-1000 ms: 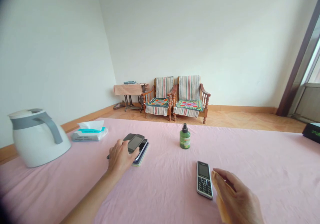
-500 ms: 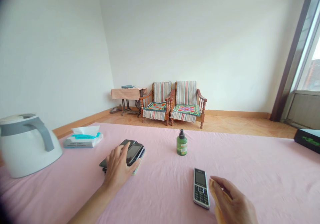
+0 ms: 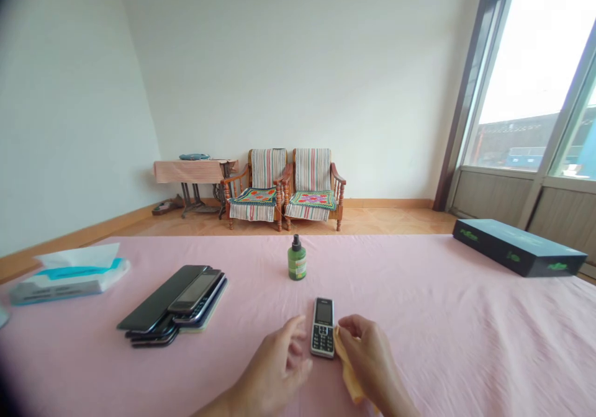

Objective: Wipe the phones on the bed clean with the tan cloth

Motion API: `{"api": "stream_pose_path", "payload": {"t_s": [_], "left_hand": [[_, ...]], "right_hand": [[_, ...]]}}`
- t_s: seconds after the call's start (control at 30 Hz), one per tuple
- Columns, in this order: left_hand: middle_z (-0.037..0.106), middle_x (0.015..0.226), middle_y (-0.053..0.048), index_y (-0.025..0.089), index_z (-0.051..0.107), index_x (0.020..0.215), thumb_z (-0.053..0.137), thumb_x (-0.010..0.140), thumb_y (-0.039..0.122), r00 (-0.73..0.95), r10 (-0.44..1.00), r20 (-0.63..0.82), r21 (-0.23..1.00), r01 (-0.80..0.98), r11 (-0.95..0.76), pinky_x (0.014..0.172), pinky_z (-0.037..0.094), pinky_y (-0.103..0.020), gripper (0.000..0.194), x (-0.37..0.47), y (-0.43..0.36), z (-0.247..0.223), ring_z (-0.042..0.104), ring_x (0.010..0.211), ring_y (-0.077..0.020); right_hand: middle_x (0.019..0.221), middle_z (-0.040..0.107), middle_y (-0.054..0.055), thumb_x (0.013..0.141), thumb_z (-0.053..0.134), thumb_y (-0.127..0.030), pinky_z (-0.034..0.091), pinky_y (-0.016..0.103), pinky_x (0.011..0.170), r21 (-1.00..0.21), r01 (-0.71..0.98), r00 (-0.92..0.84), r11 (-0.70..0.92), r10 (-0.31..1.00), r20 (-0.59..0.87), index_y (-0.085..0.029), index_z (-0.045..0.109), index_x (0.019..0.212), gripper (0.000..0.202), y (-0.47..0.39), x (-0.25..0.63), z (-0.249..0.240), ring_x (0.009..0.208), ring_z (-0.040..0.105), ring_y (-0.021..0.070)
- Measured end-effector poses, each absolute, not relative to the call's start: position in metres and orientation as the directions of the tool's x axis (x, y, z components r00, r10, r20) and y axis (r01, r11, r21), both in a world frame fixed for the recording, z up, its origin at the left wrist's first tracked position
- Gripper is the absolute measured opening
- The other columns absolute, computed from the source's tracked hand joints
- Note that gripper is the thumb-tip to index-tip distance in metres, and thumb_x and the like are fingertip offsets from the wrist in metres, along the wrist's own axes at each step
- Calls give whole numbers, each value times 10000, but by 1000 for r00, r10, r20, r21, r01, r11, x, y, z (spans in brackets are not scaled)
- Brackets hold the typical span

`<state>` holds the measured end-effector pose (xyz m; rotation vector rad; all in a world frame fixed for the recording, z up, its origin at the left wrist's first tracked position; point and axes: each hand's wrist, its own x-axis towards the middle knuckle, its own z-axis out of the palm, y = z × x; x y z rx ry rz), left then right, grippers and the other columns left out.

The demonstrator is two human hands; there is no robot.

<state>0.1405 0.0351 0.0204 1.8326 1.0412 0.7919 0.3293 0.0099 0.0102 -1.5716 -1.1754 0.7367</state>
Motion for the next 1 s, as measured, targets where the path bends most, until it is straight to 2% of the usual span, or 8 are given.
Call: {"api": "stream_pose_path", "payload": {"t_s": [0.13, 0.23, 0.37, 0.47, 0.57, 0.7, 0.87, 1.0], "left_hand": [[656, 992, -116, 145, 603, 1147, 602, 678, 121, 419, 895, 155, 912, 287, -293, 812, 392, -338, 470, 162, 35, 23, 574, 889, -265], [647, 917, -86, 164, 659, 968, 619, 648, 124, 351, 928, 123, 934, 276, -227, 788, 376, -322, 324, 168, 38, 24, 568, 877, -261], [638, 771, -53, 155, 665, 794, 656, 674, 217, 351, 935, 48, 956, 254, -144, 700, 369, -299, 136, 170, 49, 25, 568, 781, -240], [620, 681, -25, 143, 654, 736, 700, 684, 339, 377, 926, -30, 980, 194, -47, 633, 368, -269, 207, 171, 57, 27, 568, 706, -208], [603, 641, -12, 129, 644, 769, 696, 690, 482, 401, 908, -124, 989, 129, 78, 570, 371, -253, 366, 170, 61, 28, 564, 640, -187], [601, 650, -19, 119, 609, 813, 657, 694, 600, 451, 862, -231, 969, 26, 246, 558, 402, -252, 498, 167, 63, 28, 570, 614, -170], [627, 702, -40, 121, 598, 794, 691, 704, 538, 532, 805, -262, 918, -119, 377, 557, 383, -228, 436, 156, 67, 26, 578, 610, -142], [635, 721, -54, 116, 612, 821, 666, 754, 445, 566, 787, -243, 880, -212, 424, 573, 377, -242, 340, 149, 66, 25, 588, 641, -157]], "right_hand": [[662, 703, 49, 680, 620, -386, 461, 255, 561, -976, 213, 297, -40, 955, 25, -144, 693, 692, 252, 9, 323, 12, 659, 660, 211], [638, 683, 39, 681, 643, -374, 427, 238, 539, -996, 64, 264, -65, 963, -46, -121, 684, 706, 257, 9, 321, 14, 608, 629, 173], [609, 658, 25, 656, 696, -373, 404, 224, 522, -976, -199, 200, -83, 972, -124, -114, 698, 747, 275, 9, 320, 19, 550, 593, 135], [597, 646, 21, 649, 720, -382, 379, 213, 496, -949, -300, 135, -95, 981, -141, -109, 709, 775, 301, 10, 315, 24, 511, 558, 112], [595, 637, 11, 636, 739, -405, 398, 223, 532, -947, -313, 85, -73, 991, -105, -110, 712, 825, 352, 10, 305, 24, 548, 578, 127], [621, 629, 0, 614, 740, -477, 407, 226, 524, -967, -255, 156, -23, 986, -65, -128, 713, 879, 440, 10, 289, 18, 533, 568, 123], [693, 624, 9, 624, 711, -566, 370, 208, 461, -982, -183, 194, 43, 981, 7, -153, 711, 954, 528, 7, 280, 7, 450, 504, 82], [777, 625, 37, 645, 690, -597, 387, 211, 470, -985, -129, 190, 118, 977, 93, -169, 719, 939, 520, 8, 279, 0, 499, 532, 97]]}}
